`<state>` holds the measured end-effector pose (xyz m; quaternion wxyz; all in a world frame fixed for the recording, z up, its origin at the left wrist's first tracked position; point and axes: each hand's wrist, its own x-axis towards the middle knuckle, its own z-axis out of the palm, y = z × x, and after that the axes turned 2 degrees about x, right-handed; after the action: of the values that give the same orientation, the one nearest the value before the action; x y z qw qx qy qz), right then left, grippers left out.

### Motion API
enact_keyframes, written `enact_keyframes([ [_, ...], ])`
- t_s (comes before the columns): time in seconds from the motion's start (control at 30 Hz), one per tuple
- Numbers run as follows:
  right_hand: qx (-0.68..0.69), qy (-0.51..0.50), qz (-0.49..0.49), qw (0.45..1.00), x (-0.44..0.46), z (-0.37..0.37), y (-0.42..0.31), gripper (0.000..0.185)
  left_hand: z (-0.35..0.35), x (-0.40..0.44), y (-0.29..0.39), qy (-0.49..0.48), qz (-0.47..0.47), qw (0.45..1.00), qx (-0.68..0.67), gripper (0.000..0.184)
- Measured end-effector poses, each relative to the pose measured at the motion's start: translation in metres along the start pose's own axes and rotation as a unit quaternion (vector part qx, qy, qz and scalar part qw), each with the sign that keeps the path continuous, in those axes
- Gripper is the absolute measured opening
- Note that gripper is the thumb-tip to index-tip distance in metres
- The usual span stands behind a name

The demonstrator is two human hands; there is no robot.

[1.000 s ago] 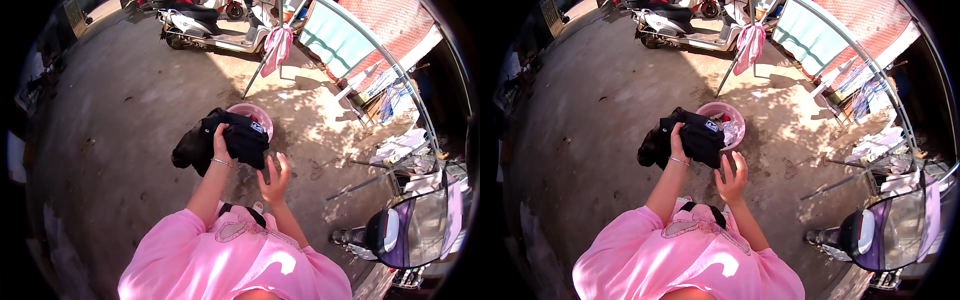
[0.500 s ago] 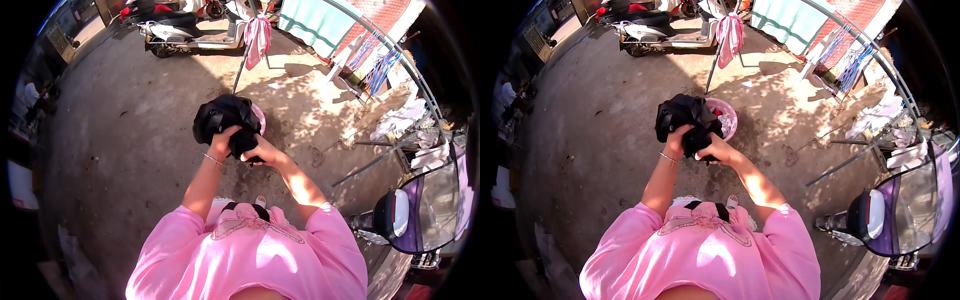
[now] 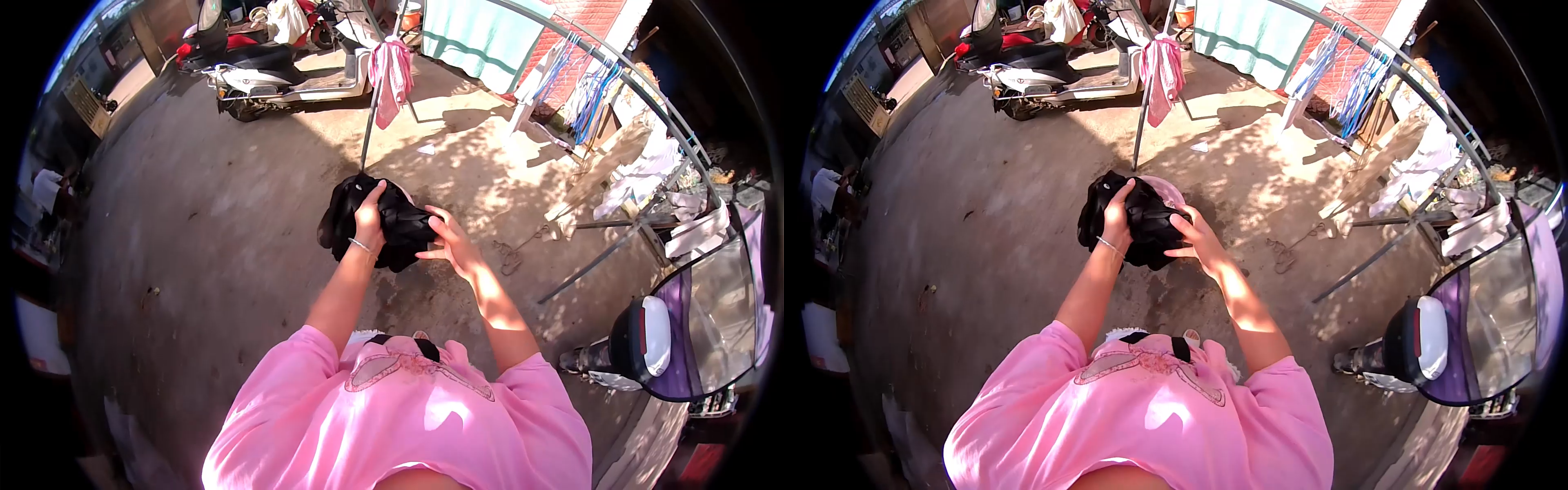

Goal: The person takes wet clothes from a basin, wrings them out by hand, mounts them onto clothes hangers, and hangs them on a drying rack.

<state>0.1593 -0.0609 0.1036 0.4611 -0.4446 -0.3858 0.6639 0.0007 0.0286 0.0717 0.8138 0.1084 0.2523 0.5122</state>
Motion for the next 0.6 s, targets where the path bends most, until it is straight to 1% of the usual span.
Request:
enact_keyframes([
  [0.03, -0.172, -0.002, -0.023, 0.985, -0.014, 0.005, -0.002, 0.086, -0.003, 0.005, -0.006, -0.014, 0.015, 1.000, 0.020, 0.021],
  [0.07, -0.426, 0.076, -0.184, 0.883, -0.027, 0.016, 0.002, 0.093, -0.002, 0.007, -0.013, -0.016, 0.009, 1.000, 0.022, 0.021],
  [0.1, -0.544, 0.101, -0.232, 0.800, -0.037, 0.027, 0.002, 0.095, -0.001, 0.010, -0.020, 0.006, -0.002, 1.000, 0.005, 0.022],
  [0.13, -0.650, 0.124, -0.275, 0.697, -0.043, 0.033, 0.001, 0.097, -0.002, 0.012, -0.025, 0.026, -0.012, 1.000, -0.010, 0.022],
  [0.17, -0.721, 0.103, -0.291, 0.620, -0.041, 0.025, 0.006, 0.099, -0.006, 0.014, -0.029, -0.006, -0.045, 0.999, -0.008, 0.027],
  [0.2, -0.752, 0.108, -0.374, 0.532, -0.030, 0.007, 0.015, 0.097, 0.005, 0.002, -0.028, 0.049, -0.028, 0.998, 0.021, 0.027],
  [0.27, -0.599, -0.009, -0.483, 0.638, -0.003, -0.029, 0.015, 0.098, -0.002, 0.007, -0.024, 0.022, -0.104, 0.994, 0.006, 0.019],
  [0.3, -0.503, -0.035, -0.476, 0.720, -0.004, -0.038, 0.001, 0.099, 0.005, -0.003, -0.015, -0.051, -0.174, 0.983, -0.017, 0.019],
  [0.33, -0.472, -0.046, -0.526, 0.706, -0.001, -0.043, -0.011, 0.100, -0.010, 0.002, -0.016, -0.096, -0.152, 0.984, -0.020, 0.022],
  [0.4, -0.581, -0.115, -0.552, 0.586, -0.003, -0.036, -0.047, 0.098, -0.001, -0.014, -0.017, -0.095, -0.128, 0.987, 0.012, 0.027],
  [0.43, -0.622, -0.189, -0.544, 0.530, -0.004, -0.023, -0.065, 0.095, 0.016, -0.026, -0.024, -0.075, -0.106, 0.991, 0.038, 0.030],
  [0.47, -0.675, -0.225, -0.536, 0.454, -0.011, -0.001, -0.078, 0.087, 0.060, -0.072, -0.023, 0.001, 0.012, 0.982, 0.187, 0.034],
  [0.5, -0.655, -0.283, -0.518, 0.472, -0.003, 0.006, -0.074, 0.081, 0.059, -0.071, -0.028, -0.003, 0.017, 0.984, 0.178, 0.031],
  [0.53, -0.632, -0.340, -0.497, 0.488, 0.006, 0.012, -0.068, 0.076, 0.049, -0.057, -0.036, -0.016, 0.000, 0.991, 0.129, 0.029],
  [0.57, -0.652, -0.374, -0.450, 0.482, 0.010, 0.019, -0.063, 0.065, 0.039, -0.042, -0.042, -0.028, -0.012, 0.995, 0.090, 0.027],
  [0.6, -0.635, -0.398, -0.479, 0.456, 0.010, 0.023, -0.060, 0.056, 0.028, -0.030, -0.047, -0.040, -0.025, 0.998, 0.045, 0.025],
])
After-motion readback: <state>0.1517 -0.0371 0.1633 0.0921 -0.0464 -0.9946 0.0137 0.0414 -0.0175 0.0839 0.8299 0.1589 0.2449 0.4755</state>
